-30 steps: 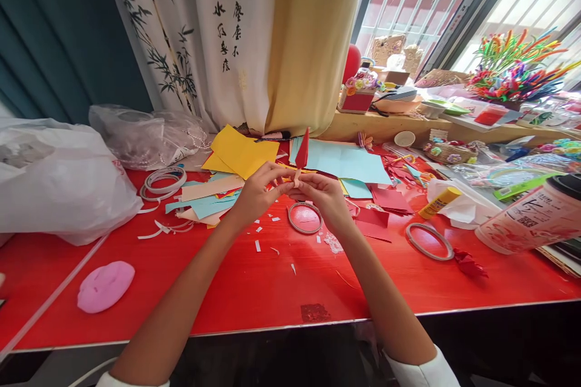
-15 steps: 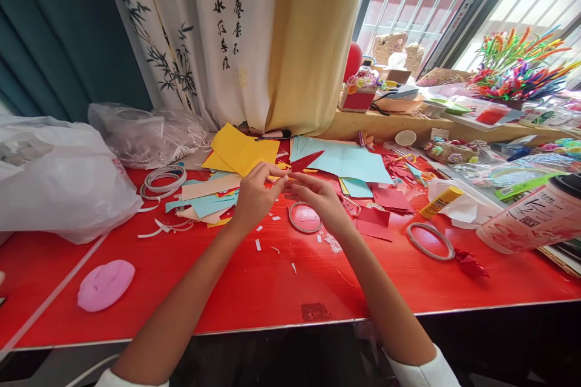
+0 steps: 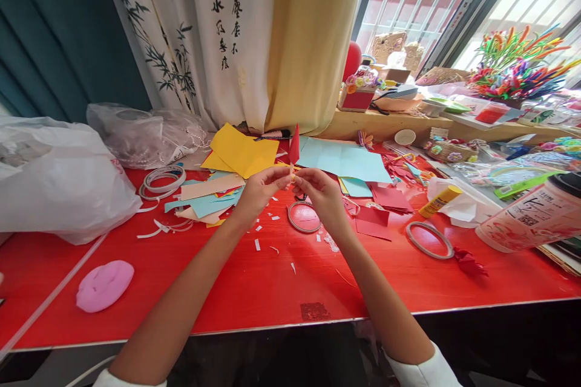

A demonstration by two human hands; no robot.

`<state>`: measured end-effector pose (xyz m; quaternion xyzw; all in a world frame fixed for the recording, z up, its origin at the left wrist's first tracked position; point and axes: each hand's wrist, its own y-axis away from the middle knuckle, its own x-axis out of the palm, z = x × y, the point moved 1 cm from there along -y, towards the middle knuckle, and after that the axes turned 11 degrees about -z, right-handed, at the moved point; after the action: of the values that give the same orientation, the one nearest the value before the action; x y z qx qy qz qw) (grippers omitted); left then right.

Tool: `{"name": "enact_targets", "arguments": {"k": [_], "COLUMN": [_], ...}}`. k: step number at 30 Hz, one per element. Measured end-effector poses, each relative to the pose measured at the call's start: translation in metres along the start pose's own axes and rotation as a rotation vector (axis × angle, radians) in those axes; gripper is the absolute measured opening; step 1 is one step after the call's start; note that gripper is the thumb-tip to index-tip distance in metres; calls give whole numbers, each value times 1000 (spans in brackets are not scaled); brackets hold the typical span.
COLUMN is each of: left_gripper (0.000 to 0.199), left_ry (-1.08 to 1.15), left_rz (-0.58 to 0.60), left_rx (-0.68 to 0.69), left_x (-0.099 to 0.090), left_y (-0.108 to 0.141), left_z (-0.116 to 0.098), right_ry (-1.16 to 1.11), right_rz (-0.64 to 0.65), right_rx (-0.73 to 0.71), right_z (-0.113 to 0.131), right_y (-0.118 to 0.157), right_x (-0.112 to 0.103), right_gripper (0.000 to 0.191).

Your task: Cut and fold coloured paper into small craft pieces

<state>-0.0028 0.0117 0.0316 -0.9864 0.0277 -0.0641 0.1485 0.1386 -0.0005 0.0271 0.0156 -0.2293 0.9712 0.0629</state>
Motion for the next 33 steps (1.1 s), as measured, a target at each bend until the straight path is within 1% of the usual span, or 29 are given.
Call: {"name": "enact_targets", "arguments": {"k": [4,8,13,18,22,27,29,33], "left_gripper": [26,22,25,26,20,14,13,13], "left_ry": [98,207,198,211,240,266,275,245], "left_rz": [-10,41,132,143,128,60,58,59], "left_rx": [-95,-160,-195,-228,-205,-140,-127,-137], "left_x": [0,1,1,1,1,0,0,-1], "left_y": [-1,0,2,3,1,-2,-3,-3], "left_z": [3,3,1,2,7,15,16,17], "right_ry": [37,45,113,155,152,73,50,30], "right_rz": [7,-3,-12,0,5,68,86,70], "right_rx": [-46,-72,-107,-135,-118,-29,-4,-15], "right_z": [1,2,1,1,2,2,1,0], "right_y": [2,3,3,3,4,3,3,3], "right_x": [2,3,3,1,2,4,5,4], "right_gripper": [13,10,8,7,11,17,16,15]}}
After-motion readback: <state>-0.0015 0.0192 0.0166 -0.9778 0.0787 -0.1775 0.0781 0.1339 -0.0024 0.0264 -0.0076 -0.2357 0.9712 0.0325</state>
